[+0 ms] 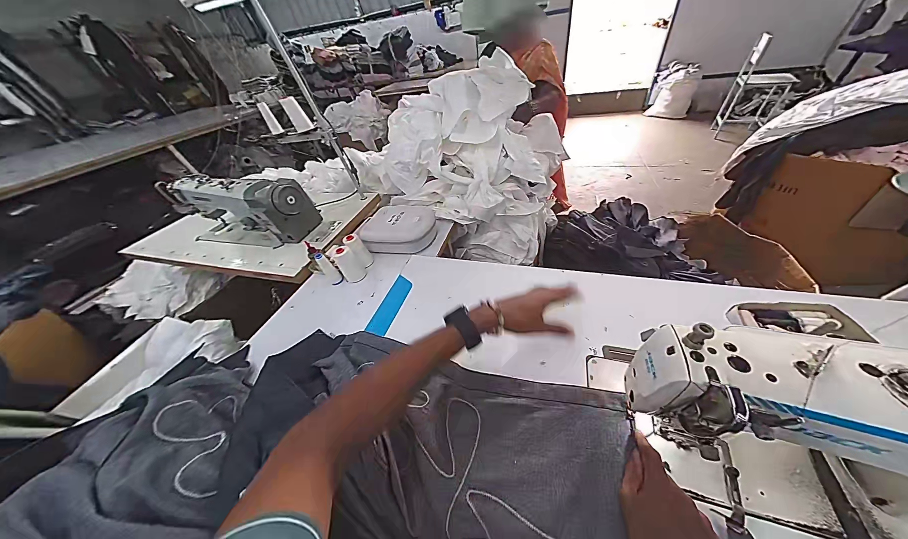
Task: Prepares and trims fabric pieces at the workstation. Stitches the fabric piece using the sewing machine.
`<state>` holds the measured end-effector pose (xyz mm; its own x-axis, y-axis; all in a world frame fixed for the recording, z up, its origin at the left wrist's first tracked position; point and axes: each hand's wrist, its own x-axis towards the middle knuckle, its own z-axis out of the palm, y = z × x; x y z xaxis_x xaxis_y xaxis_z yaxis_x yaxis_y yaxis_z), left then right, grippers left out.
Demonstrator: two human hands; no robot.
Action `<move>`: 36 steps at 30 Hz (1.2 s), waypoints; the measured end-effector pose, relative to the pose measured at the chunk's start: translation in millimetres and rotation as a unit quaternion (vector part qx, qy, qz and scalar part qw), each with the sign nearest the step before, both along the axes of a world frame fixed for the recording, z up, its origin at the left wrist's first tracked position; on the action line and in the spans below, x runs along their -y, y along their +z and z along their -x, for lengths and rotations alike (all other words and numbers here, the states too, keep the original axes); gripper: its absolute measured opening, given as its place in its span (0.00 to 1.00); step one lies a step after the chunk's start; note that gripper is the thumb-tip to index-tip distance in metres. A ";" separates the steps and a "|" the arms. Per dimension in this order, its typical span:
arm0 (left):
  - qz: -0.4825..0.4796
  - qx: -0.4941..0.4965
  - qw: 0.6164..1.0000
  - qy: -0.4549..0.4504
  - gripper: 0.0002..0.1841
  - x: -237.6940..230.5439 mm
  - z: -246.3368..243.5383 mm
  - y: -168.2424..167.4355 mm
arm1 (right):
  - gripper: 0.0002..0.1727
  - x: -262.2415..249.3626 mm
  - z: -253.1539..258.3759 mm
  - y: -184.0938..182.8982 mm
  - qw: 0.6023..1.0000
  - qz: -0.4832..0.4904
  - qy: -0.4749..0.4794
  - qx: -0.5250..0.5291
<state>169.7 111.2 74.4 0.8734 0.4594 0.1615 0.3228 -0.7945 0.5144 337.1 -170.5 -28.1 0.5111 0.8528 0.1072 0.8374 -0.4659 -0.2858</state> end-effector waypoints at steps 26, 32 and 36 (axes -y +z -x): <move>0.058 0.438 0.641 0.628 0.30 -55.6 365.4 205.3 | 0.24 2.6 3.0 2.6 1.000 -0.023 -0.010 0.011; 0.063 0.335 0.702 0.625 0.27 -76.5 302.7 201.6 | 0.23 -2.1 3.9 -1.9 0.998 -0.047 -0.017 0.028; 0.104 0.219 0.876 0.418 0.21 0.3 147.9 135.2 | 0.23 1.2 2.5 -8.5 0.997 -0.052 -0.029 0.057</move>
